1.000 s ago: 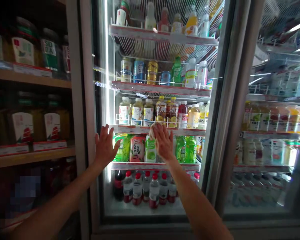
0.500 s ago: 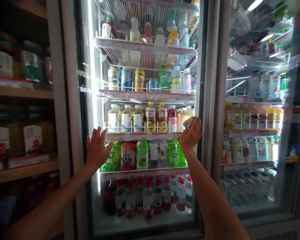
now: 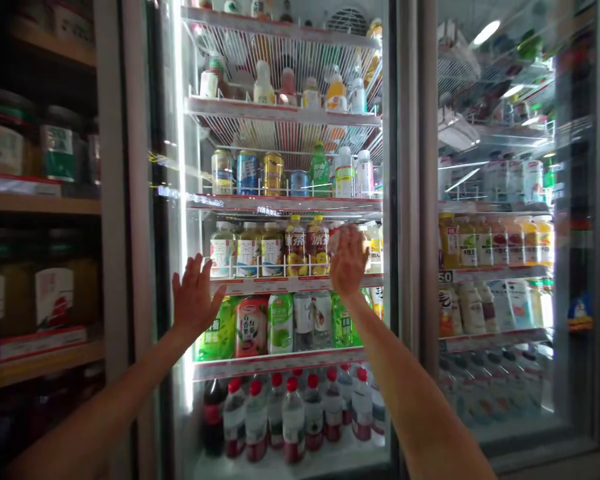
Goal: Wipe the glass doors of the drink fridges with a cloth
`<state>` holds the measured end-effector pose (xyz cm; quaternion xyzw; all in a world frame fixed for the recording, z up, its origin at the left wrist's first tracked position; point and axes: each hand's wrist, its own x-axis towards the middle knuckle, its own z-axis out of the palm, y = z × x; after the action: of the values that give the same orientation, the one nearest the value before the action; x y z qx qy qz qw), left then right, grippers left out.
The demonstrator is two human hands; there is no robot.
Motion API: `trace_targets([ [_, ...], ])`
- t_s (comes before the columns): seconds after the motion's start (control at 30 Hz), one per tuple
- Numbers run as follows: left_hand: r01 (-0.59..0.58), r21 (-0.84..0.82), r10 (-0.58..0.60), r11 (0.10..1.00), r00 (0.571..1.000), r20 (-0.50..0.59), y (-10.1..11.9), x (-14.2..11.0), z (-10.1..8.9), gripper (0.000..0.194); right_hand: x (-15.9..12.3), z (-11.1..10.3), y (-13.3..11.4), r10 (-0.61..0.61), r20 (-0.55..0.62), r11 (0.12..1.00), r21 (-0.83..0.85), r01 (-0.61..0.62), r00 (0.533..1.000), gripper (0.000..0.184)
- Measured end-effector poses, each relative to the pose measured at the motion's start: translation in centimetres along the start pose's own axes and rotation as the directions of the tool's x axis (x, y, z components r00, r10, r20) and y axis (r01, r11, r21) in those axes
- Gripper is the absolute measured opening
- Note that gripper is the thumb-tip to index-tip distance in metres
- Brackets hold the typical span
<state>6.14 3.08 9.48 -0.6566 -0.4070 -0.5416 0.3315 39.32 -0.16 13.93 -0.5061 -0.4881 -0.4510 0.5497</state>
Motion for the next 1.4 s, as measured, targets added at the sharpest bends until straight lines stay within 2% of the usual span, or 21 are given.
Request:
trace_targets([
  [0.07,0.006,-0.001,-0.006,1.0,1.0,-0.001,0.0,0.1,-0.1,0.062,-0.1,0.2,-1.6,-0.253,0.109,0.967,0.034,0.251,0.961,0.055],
  [0.1,0.004,0.003,-0.004,1.0,1.0,0.002,0.0,0.2,-0.2,0.061,0.1,0.3,-2.0,-0.284,0.12,0.959,0.04,0.281,0.951,0.055],
  [0.2,0.006,0.026,-0.007,1.0,1.0,0.017,-0.6,0.5,-0.8,0.059,1.6,0.3,-1.6,0.071,-0.035,0.997,0.001,-0.071,0.997,0.057],
  [0.27,0.022,0.042,-0.023,0.999,1.0,0.021,-1.0,0.9,-1.3,0.058,2.5,0.5,-1.6,0.309,-0.134,0.951,0.012,-0.31,0.941,0.058],
  [0.3,0.031,0.047,-0.032,0.998,0.999,0.023,-1.2,1.1,-1.5,0.058,2.8,0.7,-2.0,0.313,-0.137,0.949,0.017,-0.314,0.94,0.058],
  [0.37,0.036,0.052,-0.038,0.998,0.999,0.033,-1.5,1.4,-1.8,0.058,2.6,1.0,-3.6,0.084,-0.049,0.996,0.02,-0.083,0.995,0.058],
  [0.47,0.026,0.06,-0.029,0.998,0.999,0.044,-1.9,1.7,-2.0,0.058,2.3,1.5,-6.0,-0.312,0.091,0.949,0.071,0.306,0.946,0.058],
  [0.5,0.025,0.063,-0.028,0.998,0.999,0.045,-2.1,1.8,-2.1,0.058,2.4,1.6,-6.6,-0.298,0.079,0.953,0.075,0.292,0.951,0.058],
  [0.57,0.031,0.072,-0.034,0.997,0.999,0.042,-2.7,1.8,-2.3,0.058,3.1,2.0,-7.4,-0.062,-0.031,0.995,0.076,0.064,0.998,0.058],
  [0.63,0.041,0.09,-0.045,0.995,0.998,0.043,-3.4,1.8,-2.6,0.058,3.6,2.4,-8.6,0.145,-0.111,0.986,0.103,-0.134,0.983,0.06],
  [0.67,0.046,0.102,-0.051,0.994,0.998,0.044,-3.6,1.8,-2.8,0.058,3.6,2.6,-9.5,0.13,-0.097,0.987,0.111,-0.119,0.987,0.061],
  [0.73,0.053,0.129,-0.061,0.99,0.997,0.053,-4.1,1.9,-3.2,0.058,3.2,2.8,-11.5,-0.133,0.022,0.984,0.125,0.129,0.991,0.062],
  [0.8,0.058,0.15,-0.068,0.987,0.996,0.064,-4.6,1.9,-3.8,0.057,2.8,2.8,-13.2,-0.407,0.137,0.909,0.16,0.385,0.903,0.061],
  [0.83,0.061,0.16,-0.072,0.985,0.995,0.067,-4.9,2.0,-4.1,0.057,2.9,2.8,-13.8,-0.442,0.154,0.893,0.167,0.418,0.884,0.061],
  [0.93,0.068,0.186,-0.08,0.98,0.995,0.06,-6.1,2.1,-5.2,0.057,4.1,2.9,-14.7,-0.131,0.064,0.985,0.119,0.123,0.989,0.06],
  [1.0,0.081,0.195,-0.091,0.977,0.995,0.044,-6.9,2.1,-5.9,0.057,4.8,3.3,-15.5,0.053,0.008,0.993,0.108,-0.054,0.999,0.061],
  [1.03,0.088,0.195,-0.097,0.977,0.995,0.037,-7.2,2.2,-6.1,0.058,4.8,3.5,-16.2,0.025,0.017,0.994,0.11,-0.027,1.0,0.061],
  [1.1,0.1,0.188,-0.107,0.977,0.994,0.026,-7.5,2.2,-6.6,0.058,4.4,3.9,-18.0,-0.236,0.093,0.965,0.137,0.222,0.967,0.059],
  [1.2,0.099,0.182,-0.104,0.978,0.994,0.019,-7.9,2.2,-7.2,0.057,4.1,4.3,-20.2,-0.54,0.166,0.837,0.204,0.507,0.825,0.054],
  [1.33,0.11,0.179,-0.111,0.978,0.994,-0.006,-8.7,2.1,-7.8,0.056,5.2,4.7,-22.3,-0.228,0.091,0.963,0.166,0.211,0.969,0.056],
  [1.4,0.116,0.175,-0.113,0.978,0.993,-0.026,-9.1,2.1,-8.1,0.056,4.9,5.1,-23.7,-0.236,0.107,0.961,0.177,0.215,0.966,0.058],
])
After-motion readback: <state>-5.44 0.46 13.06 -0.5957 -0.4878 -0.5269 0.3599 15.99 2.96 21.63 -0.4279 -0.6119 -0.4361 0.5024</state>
